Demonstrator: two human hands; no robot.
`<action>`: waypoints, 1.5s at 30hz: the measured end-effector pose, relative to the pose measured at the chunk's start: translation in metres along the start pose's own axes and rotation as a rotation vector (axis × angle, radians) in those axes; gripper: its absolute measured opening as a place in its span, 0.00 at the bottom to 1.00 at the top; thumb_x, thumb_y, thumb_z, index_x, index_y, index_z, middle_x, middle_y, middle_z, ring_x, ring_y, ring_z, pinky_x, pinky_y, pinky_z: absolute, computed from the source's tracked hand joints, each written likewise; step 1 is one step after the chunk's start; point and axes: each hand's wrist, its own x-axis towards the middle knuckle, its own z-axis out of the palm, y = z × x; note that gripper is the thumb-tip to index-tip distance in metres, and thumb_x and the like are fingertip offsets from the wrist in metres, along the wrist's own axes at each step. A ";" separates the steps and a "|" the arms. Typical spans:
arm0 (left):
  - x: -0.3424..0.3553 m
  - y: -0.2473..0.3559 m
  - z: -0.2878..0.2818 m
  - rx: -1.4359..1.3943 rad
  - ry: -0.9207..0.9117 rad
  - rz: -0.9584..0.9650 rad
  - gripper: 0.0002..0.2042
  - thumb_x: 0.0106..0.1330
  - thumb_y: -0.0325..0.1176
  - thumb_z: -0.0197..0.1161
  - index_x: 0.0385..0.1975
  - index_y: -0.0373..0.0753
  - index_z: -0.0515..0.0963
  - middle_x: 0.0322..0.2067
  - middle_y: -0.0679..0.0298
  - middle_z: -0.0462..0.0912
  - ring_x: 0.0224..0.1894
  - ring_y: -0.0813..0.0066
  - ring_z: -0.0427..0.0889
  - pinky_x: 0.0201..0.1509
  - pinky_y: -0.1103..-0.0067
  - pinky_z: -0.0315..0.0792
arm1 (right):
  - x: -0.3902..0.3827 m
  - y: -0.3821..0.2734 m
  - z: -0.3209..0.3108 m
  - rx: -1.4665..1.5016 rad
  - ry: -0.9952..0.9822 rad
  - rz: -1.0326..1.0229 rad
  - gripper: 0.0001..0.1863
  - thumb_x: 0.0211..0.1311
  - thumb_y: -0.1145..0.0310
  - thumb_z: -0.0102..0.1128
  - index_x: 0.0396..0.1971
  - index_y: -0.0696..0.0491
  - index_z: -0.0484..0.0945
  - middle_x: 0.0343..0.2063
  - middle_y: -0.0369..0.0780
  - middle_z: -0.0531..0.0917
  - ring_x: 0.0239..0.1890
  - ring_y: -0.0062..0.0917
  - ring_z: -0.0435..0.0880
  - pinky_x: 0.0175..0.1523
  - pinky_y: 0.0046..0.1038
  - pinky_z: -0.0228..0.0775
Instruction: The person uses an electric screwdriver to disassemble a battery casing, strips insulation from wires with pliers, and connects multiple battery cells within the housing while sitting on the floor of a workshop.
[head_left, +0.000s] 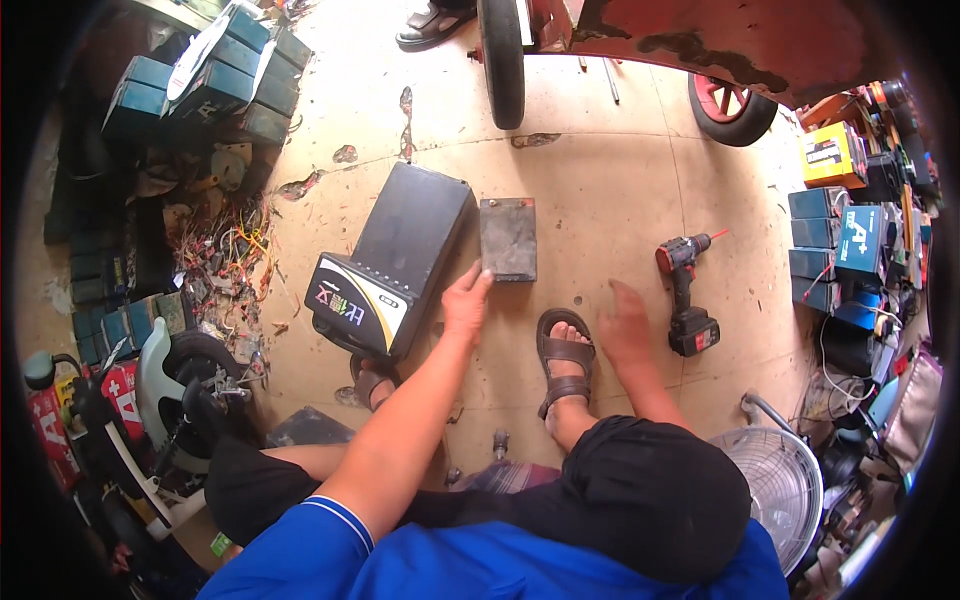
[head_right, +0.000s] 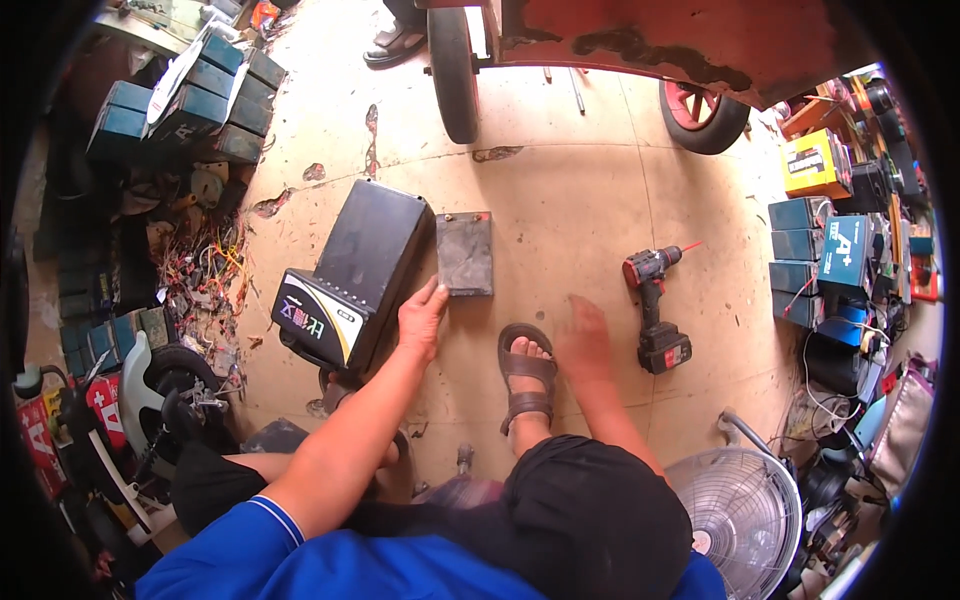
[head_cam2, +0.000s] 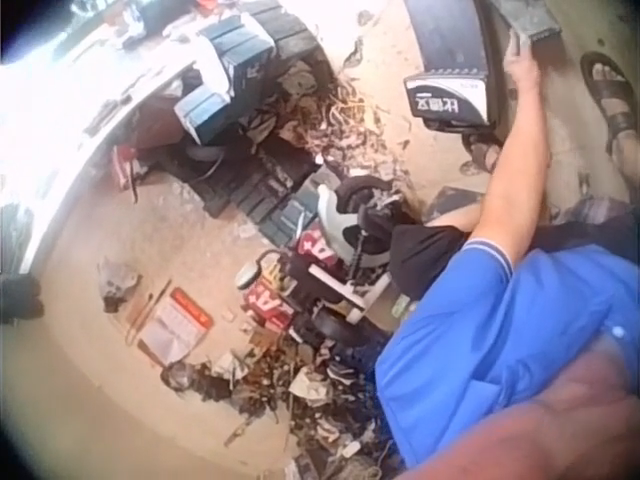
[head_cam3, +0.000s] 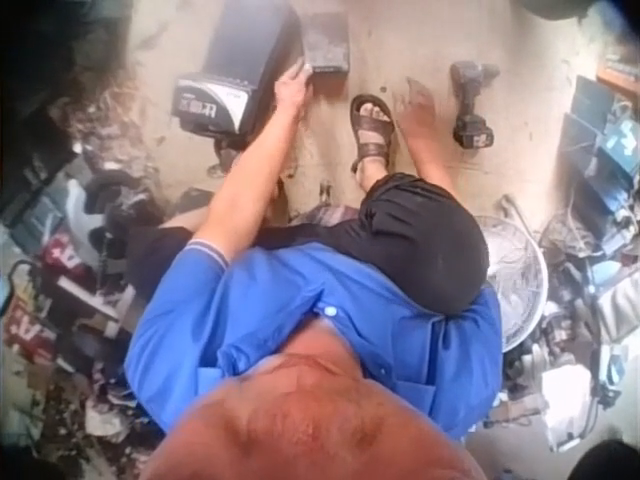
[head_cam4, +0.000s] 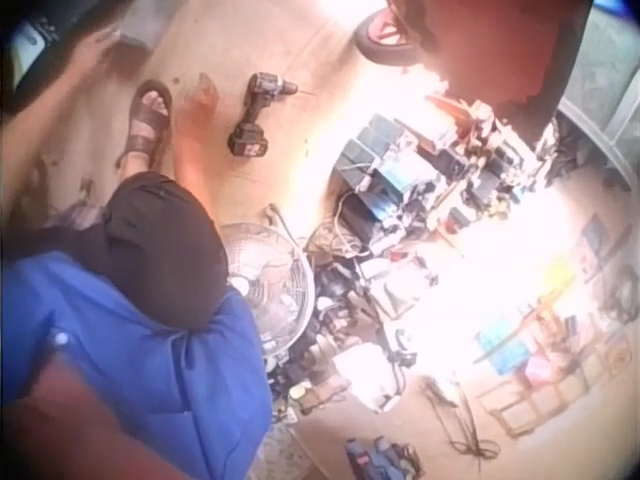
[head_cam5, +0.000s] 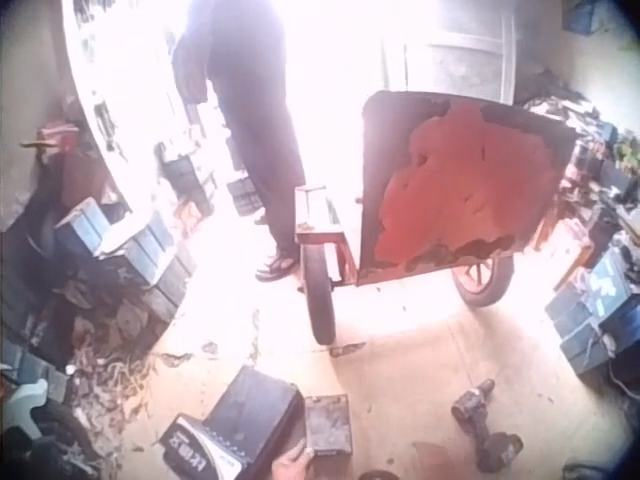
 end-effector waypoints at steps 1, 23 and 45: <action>0.011 -0.016 -0.026 -0.287 -0.006 -0.173 0.22 0.75 0.38 0.63 0.63 0.32 0.75 0.58 0.58 0.83 0.58 0.67 0.81 0.64 0.75 0.72 | -0.003 -0.017 0.008 0.016 -0.004 -0.018 0.26 0.57 0.71 0.65 0.58 0.59 0.75 0.55 0.52 0.79 0.59 0.47 0.77 0.65 0.42 0.69; -0.033 -0.011 -0.034 0.239 0.048 0.267 0.25 0.71 0.25 0.57 0.67 0.25 0.68 0.60 0.51 0.81 0.64 0.72 0.78 0.65 0.81 0.69 | -0.042 -0.057 0.020 0.061 -0.500 0.003 0.37 0.61 0.59 0.68 0.66 0.63 0.68 0.68 0.58 0.67 0.69 0.52 0.68 0.71 0.44 0.63; -0.020 0.027 0.027 0.137 -0.048 -0.004 0.27 0.67 0.21 0.65 0.65 0.19 0.68 0.61 0.47 0.79 0.61 0.68 0.81 0.65 0.79 0.73 | 0.069 -0.089 0.048 0.388 -0.234 0.112 0.40 0.58 0.64 0.69 0.71 0.56 0.67 0.62 0.53 0.78 0.63 0.45 0.79 0.67 0.36 0.70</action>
